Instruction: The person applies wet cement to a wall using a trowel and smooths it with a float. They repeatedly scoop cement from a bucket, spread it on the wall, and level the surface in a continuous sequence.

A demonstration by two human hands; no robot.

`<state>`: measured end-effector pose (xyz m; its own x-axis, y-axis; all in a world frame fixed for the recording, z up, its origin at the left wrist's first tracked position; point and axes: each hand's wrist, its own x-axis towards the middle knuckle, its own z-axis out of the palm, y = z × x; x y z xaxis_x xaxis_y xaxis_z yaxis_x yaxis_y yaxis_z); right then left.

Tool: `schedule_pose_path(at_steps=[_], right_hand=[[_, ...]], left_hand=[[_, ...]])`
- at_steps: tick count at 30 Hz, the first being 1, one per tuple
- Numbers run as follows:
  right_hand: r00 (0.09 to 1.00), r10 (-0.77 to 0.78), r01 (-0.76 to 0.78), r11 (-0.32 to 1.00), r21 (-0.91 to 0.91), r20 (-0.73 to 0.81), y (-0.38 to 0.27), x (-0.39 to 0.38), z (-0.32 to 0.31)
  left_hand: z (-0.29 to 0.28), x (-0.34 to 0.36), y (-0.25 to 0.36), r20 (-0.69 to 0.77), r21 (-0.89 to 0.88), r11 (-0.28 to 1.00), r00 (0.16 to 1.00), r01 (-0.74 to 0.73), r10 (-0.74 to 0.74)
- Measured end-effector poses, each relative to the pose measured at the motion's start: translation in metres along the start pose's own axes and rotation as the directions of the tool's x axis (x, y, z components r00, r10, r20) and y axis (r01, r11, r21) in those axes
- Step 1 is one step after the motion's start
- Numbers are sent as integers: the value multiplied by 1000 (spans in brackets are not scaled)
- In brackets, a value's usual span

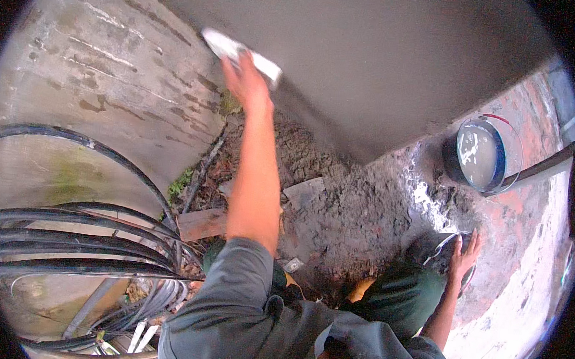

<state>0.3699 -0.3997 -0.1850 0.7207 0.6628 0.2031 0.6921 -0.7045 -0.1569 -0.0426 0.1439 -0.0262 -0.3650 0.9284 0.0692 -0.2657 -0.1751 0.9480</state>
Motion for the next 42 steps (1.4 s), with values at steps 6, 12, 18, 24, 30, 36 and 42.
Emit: schedule_pose_path(at_steps=[6, 12, 18, 24, 30, 36, 42], right_hand=[[1000, -15, 15, 999, 38, 0, -2, 0, -4], [1000, -13, 13, 1000, 15, -11, 1, -2, -2], [990, 126, -121, 990, -76, 58, -2, -5, 3], [994, 98, -96, 995, -36, 47, -5, -8, -2], [994, 109, -109, 994, -7, 30, -13, -6, -3], [995, 99, -99, 995, 1, 31, -15, -7, -10], [996, 91, -91, 996, 2, -12, -21, -6, -12]], left_hand=[[25, -84, 0, 166, -166, 926, 916, -339, 365], [9, -12, 17, 71, 27, 996, 994, -90, 88], [19, -108, -11, 70, -21, 977, 975, 214, -212], [80, -123, 111, 192, -174, 855, 835, -489, 516], [91, -205, 101, 401, 156, 480, 500, -863, 768], [39, -236, 15, 316, 335, 915, 942, -225, 116], [65, -221, 105, 330, 45, 673, 647, -738, 688]])
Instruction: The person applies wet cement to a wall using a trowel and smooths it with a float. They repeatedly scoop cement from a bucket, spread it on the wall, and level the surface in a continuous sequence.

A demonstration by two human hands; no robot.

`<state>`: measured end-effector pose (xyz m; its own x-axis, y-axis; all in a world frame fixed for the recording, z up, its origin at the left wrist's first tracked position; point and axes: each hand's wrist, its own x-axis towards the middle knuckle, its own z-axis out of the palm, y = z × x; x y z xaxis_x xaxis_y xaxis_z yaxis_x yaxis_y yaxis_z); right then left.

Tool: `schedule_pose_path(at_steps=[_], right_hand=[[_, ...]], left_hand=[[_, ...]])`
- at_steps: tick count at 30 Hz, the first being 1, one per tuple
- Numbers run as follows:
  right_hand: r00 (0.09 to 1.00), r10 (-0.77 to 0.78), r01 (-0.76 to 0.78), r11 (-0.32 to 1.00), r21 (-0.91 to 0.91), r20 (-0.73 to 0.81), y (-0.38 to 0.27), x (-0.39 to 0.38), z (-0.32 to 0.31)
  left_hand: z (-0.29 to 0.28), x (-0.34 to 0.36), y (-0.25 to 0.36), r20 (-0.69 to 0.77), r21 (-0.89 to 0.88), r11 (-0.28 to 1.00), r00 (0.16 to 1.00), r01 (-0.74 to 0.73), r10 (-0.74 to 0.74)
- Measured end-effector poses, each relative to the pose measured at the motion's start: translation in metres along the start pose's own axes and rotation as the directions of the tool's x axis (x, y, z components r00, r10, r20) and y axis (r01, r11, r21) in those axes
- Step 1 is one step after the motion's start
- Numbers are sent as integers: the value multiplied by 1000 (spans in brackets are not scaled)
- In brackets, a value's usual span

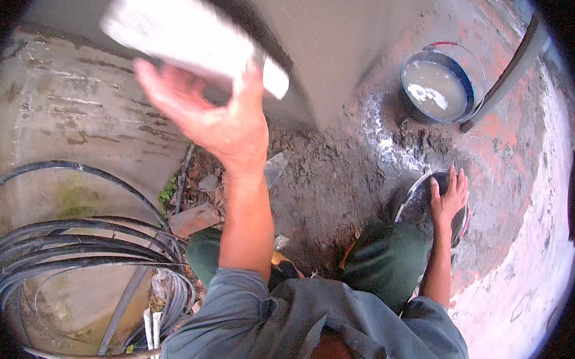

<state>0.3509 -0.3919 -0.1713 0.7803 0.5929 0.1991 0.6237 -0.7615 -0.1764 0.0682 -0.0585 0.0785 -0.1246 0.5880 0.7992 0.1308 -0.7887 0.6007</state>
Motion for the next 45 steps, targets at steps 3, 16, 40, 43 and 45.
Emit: schedule_pose_path(at_steps=[3, 16, 40, 43, 45], right_hand=[[1000, 16, -16, 1000, -3, 5, 0, 0, 1], [998, -29, 27, 999, 42, 47, 9, -1, -5], [991, -74, 69, 996, 52, 110, 12, 5, -16], [990, -116, 111, 991, 68, 77, 10, 3, -16], [990, -127, 123, 991, 55, 66, 10, 2, -16]], left_hand=[[27, 30, 44, -4, 174, 975, 990, -136, 139], [30, -153, -50, -62, -14, 679, 677, 734, -733], [26, -235, -122, 15, -396, 62, 74, 916, -997], [15, -162, -84, -30, -334, 563, 588, 756, -808], [20, -143, -64, -18, -195, 826, 840, 528, -542]])
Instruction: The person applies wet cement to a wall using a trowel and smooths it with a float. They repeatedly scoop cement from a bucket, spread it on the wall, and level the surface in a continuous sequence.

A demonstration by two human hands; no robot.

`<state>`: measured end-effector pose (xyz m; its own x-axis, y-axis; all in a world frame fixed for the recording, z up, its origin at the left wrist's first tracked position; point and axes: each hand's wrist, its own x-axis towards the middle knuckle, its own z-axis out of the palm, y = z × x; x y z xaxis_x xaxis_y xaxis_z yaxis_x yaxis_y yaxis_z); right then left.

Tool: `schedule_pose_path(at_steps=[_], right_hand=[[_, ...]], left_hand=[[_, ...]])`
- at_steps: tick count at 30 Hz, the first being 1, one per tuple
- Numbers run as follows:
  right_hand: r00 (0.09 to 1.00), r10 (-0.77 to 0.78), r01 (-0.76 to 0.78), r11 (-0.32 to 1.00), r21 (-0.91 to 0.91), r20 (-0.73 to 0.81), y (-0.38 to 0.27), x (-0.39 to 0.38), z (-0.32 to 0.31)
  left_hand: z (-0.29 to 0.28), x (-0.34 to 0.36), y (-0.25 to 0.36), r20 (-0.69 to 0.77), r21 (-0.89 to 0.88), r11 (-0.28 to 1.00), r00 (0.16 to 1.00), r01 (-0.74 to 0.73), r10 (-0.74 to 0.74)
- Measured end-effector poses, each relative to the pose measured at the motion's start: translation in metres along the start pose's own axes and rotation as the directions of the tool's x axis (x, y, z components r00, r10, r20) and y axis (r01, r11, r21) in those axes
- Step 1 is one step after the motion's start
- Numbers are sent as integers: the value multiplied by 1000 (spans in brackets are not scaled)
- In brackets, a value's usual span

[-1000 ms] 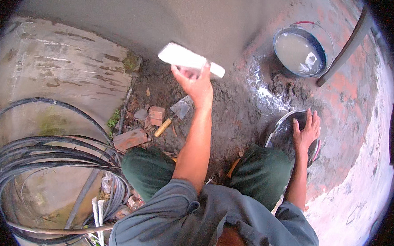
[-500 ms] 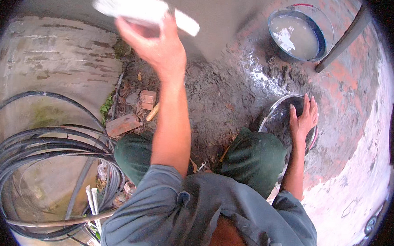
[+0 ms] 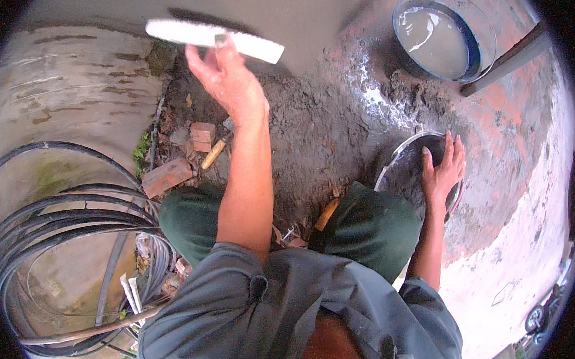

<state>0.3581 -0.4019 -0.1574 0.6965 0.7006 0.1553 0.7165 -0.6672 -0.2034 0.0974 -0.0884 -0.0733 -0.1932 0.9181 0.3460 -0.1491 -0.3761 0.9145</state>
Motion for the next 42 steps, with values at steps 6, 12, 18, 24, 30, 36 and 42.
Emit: schedule_pose_path(at_steps=[6, 12, 18, 24, 30, 36, 42], right_hand=[[1000, 12, -12, 1000, 2, 19, 3, 1, 1], [1000, 8, -9, 1000, 21, 24, 3, 1, 0], [1000, 13, -14, 1000, 5, 26, 3, 0, 1], [1000, 1, -1, 1000, 8, 13, 4, 2, 3], [1000, 1, -1, 1000, 1, 22, 7, 1, 3], [999, 18, -16, 997, 78, -30, -5, 17, -6], [978, 18, -133, 822, 554, 209, -78, 44, -29]], left_hand=[[13, -46, -88, -140, -60, 807, 796, 587, -589], [-6, -78, -178, 47, -493, 331, 404, 805, -913], [-12, -4, -76, -69, -419, 590, 624, 690, -779], [-10, 72, 56, -115, 49, 998, 992, -45, 51], [0, -7, -61, -50, -69, 957, 957, 282, -285], [-48, -100, -130, 56, -149, 347, 359, 926, -932], [-6, -136, -57, 412, 394, 734, 608, 552, -679]])
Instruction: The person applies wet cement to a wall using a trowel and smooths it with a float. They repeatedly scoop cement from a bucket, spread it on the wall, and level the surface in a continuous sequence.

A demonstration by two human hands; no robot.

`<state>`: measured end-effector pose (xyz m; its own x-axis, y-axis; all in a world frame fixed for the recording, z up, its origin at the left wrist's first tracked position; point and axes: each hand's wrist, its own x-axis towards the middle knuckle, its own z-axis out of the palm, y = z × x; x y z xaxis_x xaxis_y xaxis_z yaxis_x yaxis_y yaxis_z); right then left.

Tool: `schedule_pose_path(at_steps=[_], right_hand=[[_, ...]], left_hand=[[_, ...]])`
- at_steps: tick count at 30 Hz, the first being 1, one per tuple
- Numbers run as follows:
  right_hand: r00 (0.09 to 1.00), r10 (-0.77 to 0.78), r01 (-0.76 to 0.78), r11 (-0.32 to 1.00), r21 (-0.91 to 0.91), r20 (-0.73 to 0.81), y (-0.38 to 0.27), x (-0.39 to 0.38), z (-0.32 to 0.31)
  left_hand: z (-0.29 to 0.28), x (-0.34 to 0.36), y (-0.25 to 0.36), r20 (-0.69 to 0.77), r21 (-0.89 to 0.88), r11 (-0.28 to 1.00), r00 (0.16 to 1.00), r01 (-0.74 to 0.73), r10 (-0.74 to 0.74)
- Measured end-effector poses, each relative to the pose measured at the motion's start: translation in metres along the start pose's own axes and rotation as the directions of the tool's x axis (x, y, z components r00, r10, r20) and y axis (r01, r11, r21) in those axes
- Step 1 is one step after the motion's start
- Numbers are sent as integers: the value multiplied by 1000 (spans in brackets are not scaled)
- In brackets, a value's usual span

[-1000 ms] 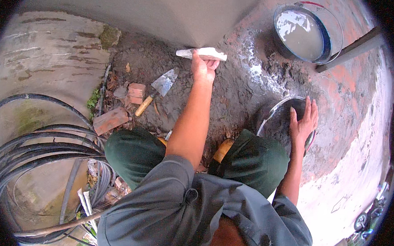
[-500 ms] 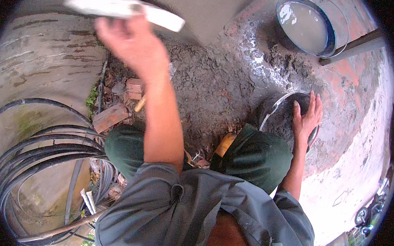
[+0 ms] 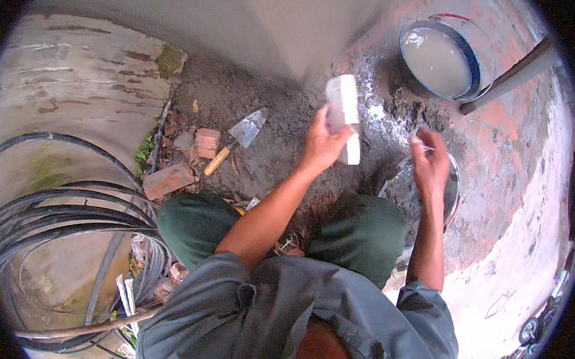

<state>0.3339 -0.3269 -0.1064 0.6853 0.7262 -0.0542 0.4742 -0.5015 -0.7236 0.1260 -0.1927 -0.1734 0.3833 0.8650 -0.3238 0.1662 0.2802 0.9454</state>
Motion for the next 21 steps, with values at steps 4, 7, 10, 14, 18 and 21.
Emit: schedule_pose_path(at_steps=[4, 7, 10, 14, 18, 21], right_hand=[[988, -60, -2, 918, 397, 145, -50, 27, 38], [996, -56, 84, 836, 542, -68, -64, 67, 45], [980, -112, 111, 994, -16, -167, -49, 130, 7], [936, -347, 299, 872, -388, -58, -9, 240, -17], [988, -118, 155, 830, -536, 102, 56, 314, 10], [986, 115, -58, 912, -406, 117, 89, 328, 30]], left_hand=[[30, 28, 71, 151, 533, 600, 764, -597, 627], [37, 34, 107, 248, 548, 448, 649, -706, 720], [13, 25, 124, 389, 581, 450, 717, -678, 578], [-59, 3, 130, 530, 680, 430, 803, -594, 271], [-122, -34, 143, 549, 762, 372, 833, -530, 64], [-147, -59, 165, 480, 832, 328, 877, -447, -21]])
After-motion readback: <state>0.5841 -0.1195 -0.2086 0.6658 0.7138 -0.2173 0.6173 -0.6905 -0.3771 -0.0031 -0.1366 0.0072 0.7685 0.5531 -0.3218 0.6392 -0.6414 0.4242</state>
